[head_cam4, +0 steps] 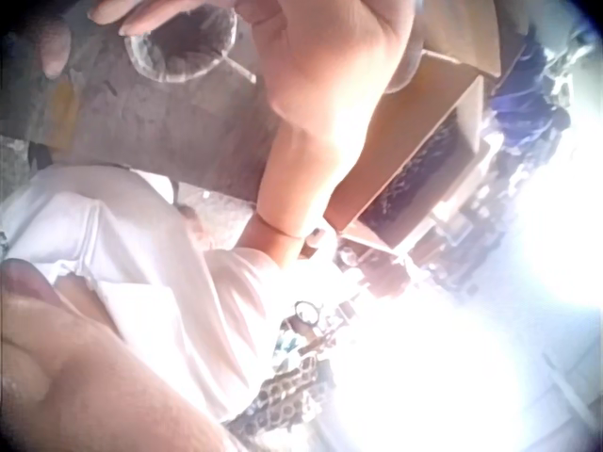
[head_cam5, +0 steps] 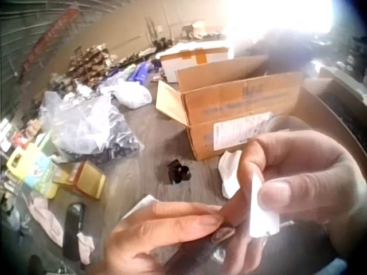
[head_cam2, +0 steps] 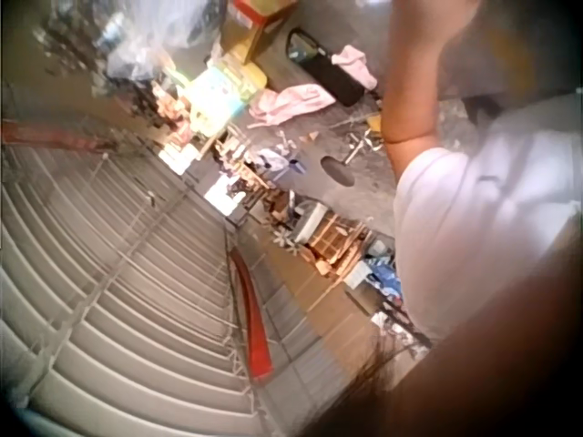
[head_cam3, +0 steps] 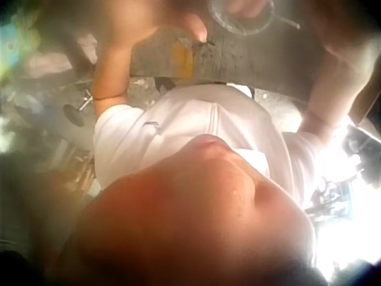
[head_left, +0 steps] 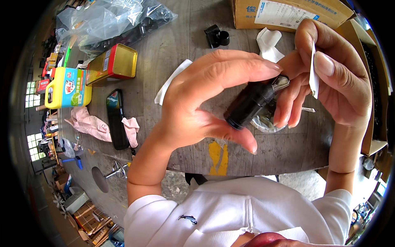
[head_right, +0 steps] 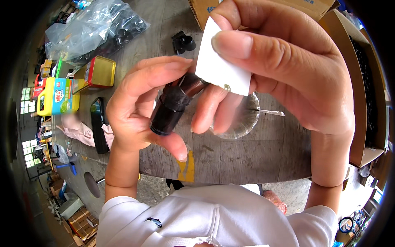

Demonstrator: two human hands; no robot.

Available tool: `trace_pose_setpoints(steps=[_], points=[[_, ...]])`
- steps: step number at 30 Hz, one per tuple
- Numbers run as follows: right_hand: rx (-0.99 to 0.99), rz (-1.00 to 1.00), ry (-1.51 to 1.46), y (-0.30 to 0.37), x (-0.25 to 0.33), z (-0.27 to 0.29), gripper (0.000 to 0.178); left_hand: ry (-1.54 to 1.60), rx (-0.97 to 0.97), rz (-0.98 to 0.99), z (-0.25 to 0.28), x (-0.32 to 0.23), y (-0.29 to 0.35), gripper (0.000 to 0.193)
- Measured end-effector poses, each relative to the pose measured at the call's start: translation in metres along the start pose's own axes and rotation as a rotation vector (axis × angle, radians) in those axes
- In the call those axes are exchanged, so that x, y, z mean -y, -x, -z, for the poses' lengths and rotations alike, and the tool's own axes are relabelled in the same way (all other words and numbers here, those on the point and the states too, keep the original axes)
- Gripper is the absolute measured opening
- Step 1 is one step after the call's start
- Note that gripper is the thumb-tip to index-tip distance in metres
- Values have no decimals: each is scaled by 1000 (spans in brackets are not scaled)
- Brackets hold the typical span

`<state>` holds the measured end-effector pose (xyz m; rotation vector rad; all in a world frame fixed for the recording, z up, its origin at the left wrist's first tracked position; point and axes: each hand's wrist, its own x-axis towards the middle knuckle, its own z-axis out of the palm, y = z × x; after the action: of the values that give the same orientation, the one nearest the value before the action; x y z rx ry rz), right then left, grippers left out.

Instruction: The person cleans small black cylindrical mechanical parts by applying a dark paste with a metal tool and wiping them with a white tissue. The person handles the parts one at a time, rotating them to cover all surfaces, and places the cleaned items into a cardboard box.

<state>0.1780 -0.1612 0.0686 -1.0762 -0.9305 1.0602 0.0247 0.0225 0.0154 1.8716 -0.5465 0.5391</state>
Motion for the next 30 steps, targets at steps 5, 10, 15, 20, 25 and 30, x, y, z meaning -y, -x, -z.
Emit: trace_pose_setpoints(steps=[5, 10, 15, 20, 25, 30], points=[[-63, 50, 149, 4, -1, -5, 28, -49, -62, 37, -4, -6, -7, 68], [-158, -49, 283, -1, 10, -16, 28, -253, -6, -2, 2, -6, -6, 65], [-168, -42, 377, -1, 8, -21, 29, -269, -52, 84, -2, -9, -5, 56], [-185, -14, 330, 3, 5, -9, 29, -134, -15, 54, -6, -2, -5, 69], [-264, 142, 518, -2, 1, -5, 31, 227, -124, 18, -18, 9, 2, 80], [-202, 153, 571, 11, 14, 8, 31, 579, -192, -21, -21, 16, -2, 81]])
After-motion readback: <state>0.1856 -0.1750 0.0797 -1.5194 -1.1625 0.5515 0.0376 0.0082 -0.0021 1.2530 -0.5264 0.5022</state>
